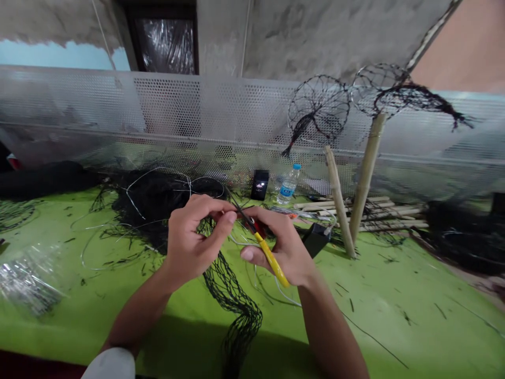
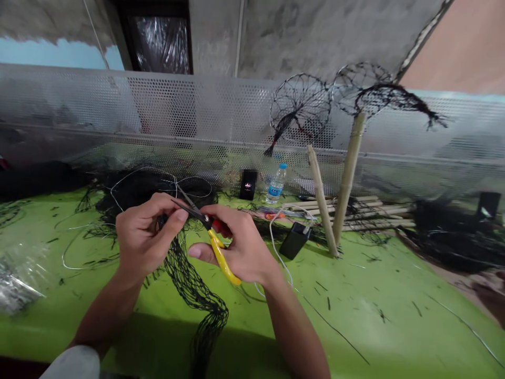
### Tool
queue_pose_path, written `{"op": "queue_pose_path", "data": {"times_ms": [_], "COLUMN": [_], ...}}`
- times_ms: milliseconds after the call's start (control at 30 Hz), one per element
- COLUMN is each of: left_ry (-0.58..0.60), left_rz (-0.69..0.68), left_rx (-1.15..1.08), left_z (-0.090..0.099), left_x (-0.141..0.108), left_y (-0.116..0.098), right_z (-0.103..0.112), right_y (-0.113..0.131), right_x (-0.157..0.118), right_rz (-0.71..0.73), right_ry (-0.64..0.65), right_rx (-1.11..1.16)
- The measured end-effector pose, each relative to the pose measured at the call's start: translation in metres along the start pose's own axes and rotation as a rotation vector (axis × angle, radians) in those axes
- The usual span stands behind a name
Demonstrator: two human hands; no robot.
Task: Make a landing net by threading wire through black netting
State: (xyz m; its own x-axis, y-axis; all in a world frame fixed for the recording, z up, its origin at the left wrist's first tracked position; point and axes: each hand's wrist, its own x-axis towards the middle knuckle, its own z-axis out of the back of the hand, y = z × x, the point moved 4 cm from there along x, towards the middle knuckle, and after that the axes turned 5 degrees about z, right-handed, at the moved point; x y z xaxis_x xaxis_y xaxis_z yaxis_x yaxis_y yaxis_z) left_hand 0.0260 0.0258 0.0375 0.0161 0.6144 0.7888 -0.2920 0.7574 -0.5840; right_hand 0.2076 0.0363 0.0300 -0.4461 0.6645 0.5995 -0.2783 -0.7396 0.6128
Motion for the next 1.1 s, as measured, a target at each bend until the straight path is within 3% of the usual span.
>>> {"op": "queue_pose_path", "data": {"times_ms": [367, 833, 1100], "left_ry": [0.038, 0.004, 0.058], "left_rz": [0.060, 0.071, 0.035], "left_rx": [0.025, 0.066, 0.034], "left_z": [-0.002, 0.000, -0.004], "left_x": [0.004, 0.007, 0.009], "left_y": [0.001, 0.006, 0.007], "right_z": [-0.007, -0.013, -0.011], "right_y": [-0.002, -0.009, -0.015], "right_x": [-0.001, 0.002, -0.004], "right_rz": [0.016, 0.002, -0.022], "right_ry": [-0.057, -0.105, -0.270], "right_rx": [0.013, -0.012, -0.055]}}
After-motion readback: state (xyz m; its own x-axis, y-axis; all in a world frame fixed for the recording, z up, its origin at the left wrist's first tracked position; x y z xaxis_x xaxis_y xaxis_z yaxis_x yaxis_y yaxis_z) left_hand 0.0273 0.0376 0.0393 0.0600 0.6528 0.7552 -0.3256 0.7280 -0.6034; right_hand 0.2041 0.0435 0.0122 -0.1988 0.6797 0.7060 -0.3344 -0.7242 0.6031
